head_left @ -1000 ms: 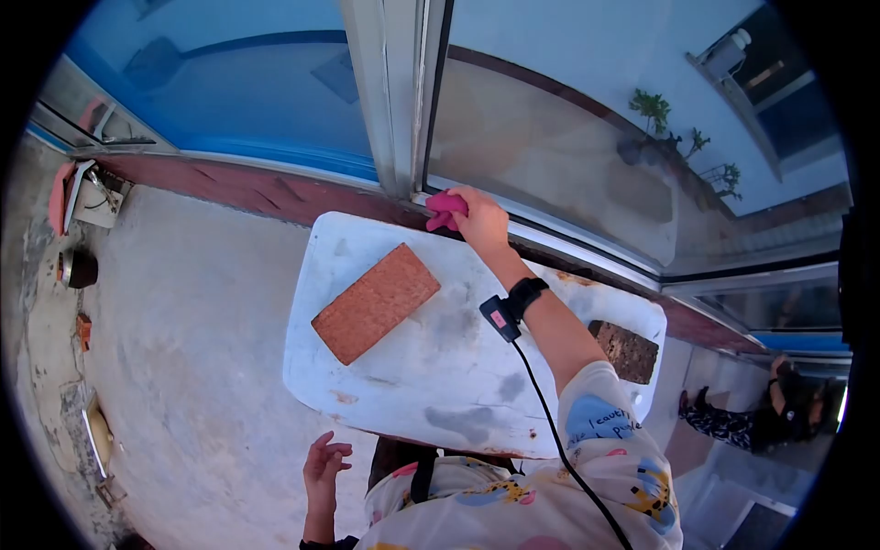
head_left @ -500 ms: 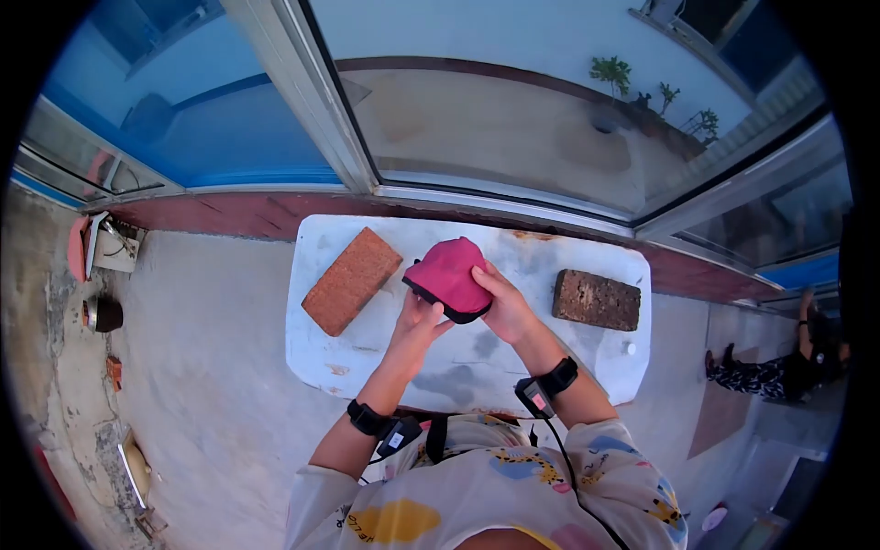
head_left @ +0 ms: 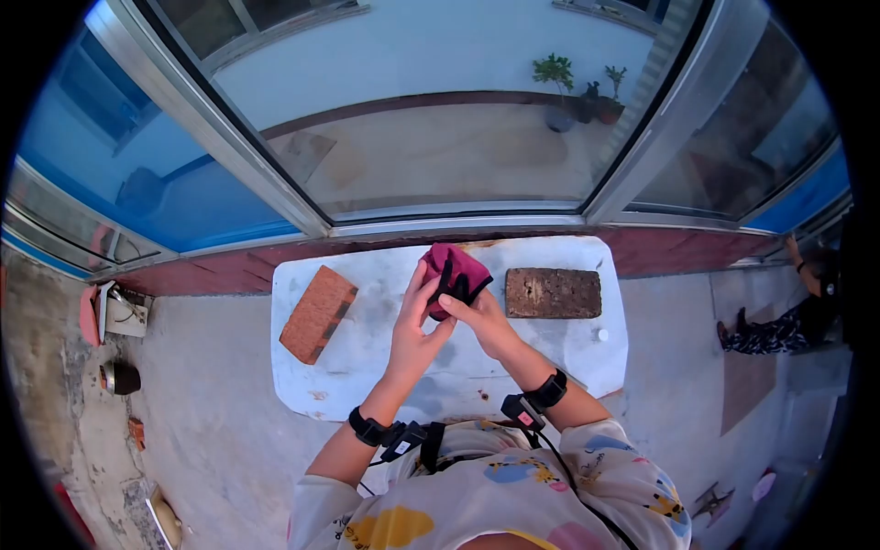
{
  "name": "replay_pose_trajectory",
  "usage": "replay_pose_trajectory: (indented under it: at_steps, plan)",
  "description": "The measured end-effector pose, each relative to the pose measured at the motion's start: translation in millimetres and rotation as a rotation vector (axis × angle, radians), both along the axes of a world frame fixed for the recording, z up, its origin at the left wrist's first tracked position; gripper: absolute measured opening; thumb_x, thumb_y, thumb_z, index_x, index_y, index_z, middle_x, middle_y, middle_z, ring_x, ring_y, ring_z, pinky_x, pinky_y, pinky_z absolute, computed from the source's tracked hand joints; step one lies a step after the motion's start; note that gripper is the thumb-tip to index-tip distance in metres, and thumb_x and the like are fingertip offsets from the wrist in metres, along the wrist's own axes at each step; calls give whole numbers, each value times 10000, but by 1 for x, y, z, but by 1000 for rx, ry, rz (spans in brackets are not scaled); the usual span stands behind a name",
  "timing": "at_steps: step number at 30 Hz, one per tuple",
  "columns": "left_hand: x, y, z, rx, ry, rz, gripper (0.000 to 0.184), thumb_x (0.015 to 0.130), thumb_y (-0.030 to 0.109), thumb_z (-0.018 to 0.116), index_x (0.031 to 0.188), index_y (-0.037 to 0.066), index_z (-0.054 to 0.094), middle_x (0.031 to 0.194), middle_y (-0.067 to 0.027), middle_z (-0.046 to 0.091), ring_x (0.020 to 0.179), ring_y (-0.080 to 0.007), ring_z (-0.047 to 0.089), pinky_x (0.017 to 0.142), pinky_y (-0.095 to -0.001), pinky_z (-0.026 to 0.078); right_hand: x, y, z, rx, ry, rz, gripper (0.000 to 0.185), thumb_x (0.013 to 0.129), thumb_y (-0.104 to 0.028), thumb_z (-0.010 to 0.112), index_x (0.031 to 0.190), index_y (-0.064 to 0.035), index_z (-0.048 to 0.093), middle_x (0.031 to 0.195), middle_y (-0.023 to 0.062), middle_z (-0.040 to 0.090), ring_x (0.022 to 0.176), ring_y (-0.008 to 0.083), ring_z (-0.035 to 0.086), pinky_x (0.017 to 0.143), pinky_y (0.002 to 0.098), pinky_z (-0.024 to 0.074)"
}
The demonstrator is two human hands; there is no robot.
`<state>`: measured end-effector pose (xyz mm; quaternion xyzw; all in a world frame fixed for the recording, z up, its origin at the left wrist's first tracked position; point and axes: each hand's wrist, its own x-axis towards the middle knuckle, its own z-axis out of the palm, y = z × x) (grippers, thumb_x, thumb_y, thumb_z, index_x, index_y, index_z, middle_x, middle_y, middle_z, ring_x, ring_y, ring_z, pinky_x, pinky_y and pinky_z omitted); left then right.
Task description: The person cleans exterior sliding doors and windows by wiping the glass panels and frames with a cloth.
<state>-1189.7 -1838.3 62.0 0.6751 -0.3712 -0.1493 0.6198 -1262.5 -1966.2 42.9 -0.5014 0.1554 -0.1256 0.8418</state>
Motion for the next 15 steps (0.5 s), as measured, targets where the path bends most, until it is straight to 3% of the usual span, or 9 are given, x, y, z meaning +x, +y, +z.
replay_pose_trajectory:
  at_steps: [2, 4, 5, 7, 8, 9, 11, 13, 15]
  plan:
    - [-2, -1, 18, 45, -66, 42, 488, 789, -51, 641, 1250, 34, 503, 1507, -109, 236, 1303, -244, 397, 950, -325, 467, -3, -5, 2, 181, 30, 40, 413, 954, -364, 517, 1203, -35, 542, 1115, 60, 603, 1029, 161, 575, 939, 360, 444]
    - [-7, 3, 43, 78, -77, 102, 367, 777, -44, 636, 1132, 23, 571, 1479, -152, 302, 1185, -240, 521, 859, -303, 492, -7, -9, 8, 219, 2, 124, 439, 960, -390, 489, 1204, -29, 540, 1112, 63, 606, 1023, 158, 578, 927, 357, 455]
    - [-7, 7, 45, 82, -79, 114, 367, 777, -44, 636, 1132, 23, 571, 1479, -152, 302, 1185, -240, 521, 859, -303, 492, -6, -10, 15, 245, -29, 197, 467, 967, -417, 461, 1205, -23, 539, 1109, 66, 610, 1018, 156, 582, 915, 353, 465]
    - [-6, 16, 49, 152, -259, 204, 315, 796, -57, 600, 1096, 39, 578, 1428, -130, 400, 1135, -220, 552, 818, -293, 501, -9, -10, 25, 276, -36, 207, 483, 970, -429, 441, 1199, -17, 545, 1104, 72, 619, 1012, 157, 589, 915, 342, 463]
    - [2, 23, 39, 101, -131, 159, 270, 805, -68, 579, 1051, 43, 590, 1358, -105, 490, 1089, -217, 581, 806, -280, 495, -10, -12, 24, 240, -4, 209, 473, 969, -418, 448, 1201, -17, 545, 1106, 74, 619, 1019, 158, 588, 929, 339, 455]
    - [14, 31, 27, 39, -163, 121, 279, 846, -50, 520, 1107, 43, 544, 1282, -102, 551, 1035, -228, 605, 738, -294, 529, -9, -15, 23, 200, 26, 209, 464, 968, -408, 455, 1202, -18, 545, 1109, 76, 619, 1026, 158, 587, 943, 336, 447]
    - [25, 44, 45, -42, 533, 188, 324, 893, 6, 436, 1211, 62, 464, 1243, -100, 561, 987, -226, 623, 641, -320, 562, -7, -18, 19, 237, 5, 217, 471, 967, -402, 448, 1263, -40, 499, 1201, 81, 595, 1077, 180, 584, 935, 335, 445]
    - [42, 59, 50, -321, 771, 76, 378, 933, 218, 410, 1292, 97, 409, 1115, -80, 594, 961, -238, 637, 552, -334, 569, -6, -16, 35, 436, -34, 140, 457, 966, -387, 452, 1280, -57, 486, 1230, 76, 584, 1124, 194, 569, 967, 353, 434]
    - [67, 67, 33, -319, 986, -42, 413, 929, 258, 417, 1308, 94, 401, 1127, -88, 601, 968, -278, 638, 614, -374, 579, -11, -12, 49, 489, -47, 122, 429, 964, -383, 466, 1244, -62, 514, 1214, 60, 593, 1109, 176, 576, 958, 330, 444]
